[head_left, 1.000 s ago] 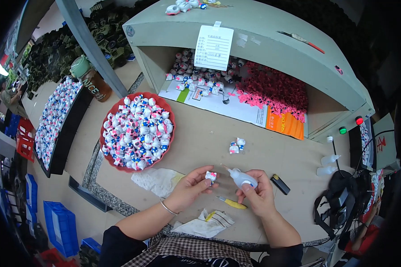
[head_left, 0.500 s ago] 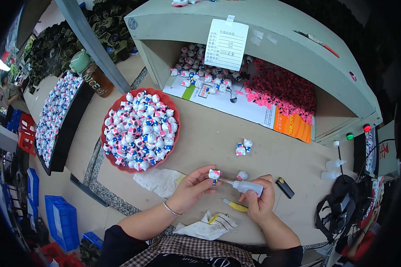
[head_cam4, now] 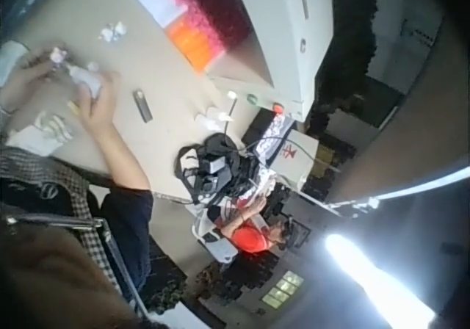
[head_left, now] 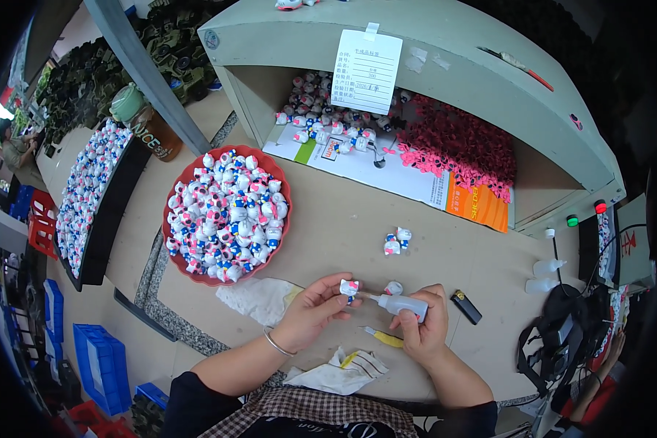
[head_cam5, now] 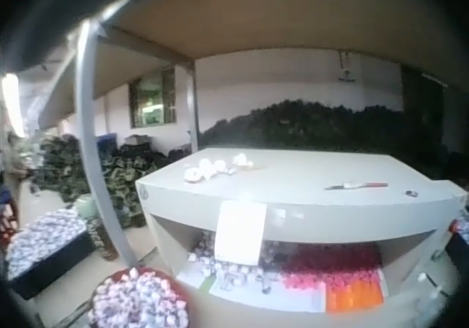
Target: The person assembles small toy figurines by applying glue from a dispenser bottle and attaching pieces together by hand, occasionally placing figurines on top of the shelf.
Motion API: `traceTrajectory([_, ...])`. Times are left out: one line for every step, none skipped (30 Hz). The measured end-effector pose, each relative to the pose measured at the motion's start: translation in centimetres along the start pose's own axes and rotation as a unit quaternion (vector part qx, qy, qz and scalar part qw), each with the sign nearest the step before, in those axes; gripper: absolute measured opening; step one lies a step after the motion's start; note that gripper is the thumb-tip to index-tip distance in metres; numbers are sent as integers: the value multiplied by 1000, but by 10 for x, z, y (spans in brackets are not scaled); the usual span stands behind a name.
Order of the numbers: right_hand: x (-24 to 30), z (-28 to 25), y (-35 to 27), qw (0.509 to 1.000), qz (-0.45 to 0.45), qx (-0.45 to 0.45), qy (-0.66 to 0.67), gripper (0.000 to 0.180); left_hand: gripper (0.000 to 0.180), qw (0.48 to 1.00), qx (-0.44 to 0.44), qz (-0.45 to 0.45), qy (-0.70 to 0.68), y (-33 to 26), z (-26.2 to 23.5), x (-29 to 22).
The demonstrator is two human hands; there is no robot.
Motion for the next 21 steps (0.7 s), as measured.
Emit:
traceTrajectory([-1,-1,0,1000,0,0,-1,16,36,1000,2,1,-2,0,0,0])
traceTrajectory([-1,-1,0,1000,-11,8,-22,15,36,1000,4,1,-4,1,0,0])
traceTrajectory([-1,-1,0,999,-22,17,-44,14,36,1000,5,1,-5,1,0,-1])
traceTrajectory([-1,0,0,999,-21,17,-44,14,36,1000,2,1,-3,1,0,-1])
traceTrajectory([-1,0,0,999,-16,13,-40,14,36,1000,0,1,-1,1,0,-1])
traceTrajectory([-1,0,0,999,-11,8,-37,14,36,1000,0,0,-1,1,0,0])
traceTrajectory([-1,0,0,999,-11,8,-37,14,36,1000,-1,0,-4,1,0,0])
traceTrajectory([-1,-1,0,999,-10,7,-37,13,36,1000,-2,0,-7,1,-1,0])
traceTrajectory([-1,-1,0,999,-9,5,-37,13,36,1000,-1,1,-7,1,-1,0])
traceTrajectory([-1,0,0,999,-9,5,-37,13,36,1000,-4,2,-8,1,-1,0])
traceTrajectory([-1,-2,-1,999,-6,-16,-45,16,35,1000,-6,3,-9,0,-2,1])
traceTrajectory([-1,-4,-2,998,-4,-37,-52,20,35,1000,-6,3,-9,0,-2,1])
traceTrajectory([0,-4,-2,998,-4,-37,-52,20,35,1000,-6,7,-15,0,-2,1])
traceTrajectory([0,-5,-2,997,-5,-39,-60,20,35,1000,-6,10,-20,0,-2,1])
traceTrajectory([1,-6,-2,997,-7,-41,-68,20,35,1000,-6,10,-20,0,-2,1])
traceTrajectory([1,-6,-2,997,-7,-41,-67,20,35,1000,-6,13,-20,0,-2,1])
traceTrajectory([1,-7,-3,997,-4,-40,-68,20,35,1000,-5,16,-20,0,-2,1])
traceTrajectory([0,-7,-3,997,-1,-38,-69,20,35,1000,-6,16,-20,0,-2,0])
traceTrajectory([1,-7,-3,997,-1,-38,-69,20,35,1000,-8,16,-19,0,-1,0])
traceTrajectory([2,-7,-2,997,-5,-36,-69,20,35,1000,-9,17,-18,0,-1,0])
traceTrajectory([3,-7,-2,997,-8,-34,-68,20,35,1000,-10,17,-18,0,-1,0])
Point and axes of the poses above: each hand's wrist, its own y-axis towards the middle knuckle, its own z-axis out of the palm, x = y × z, the point moved 5 cm from there along y, towards the middle knuckle, and after that the axes turned 2 degrees about x, right-handed, at the moved point
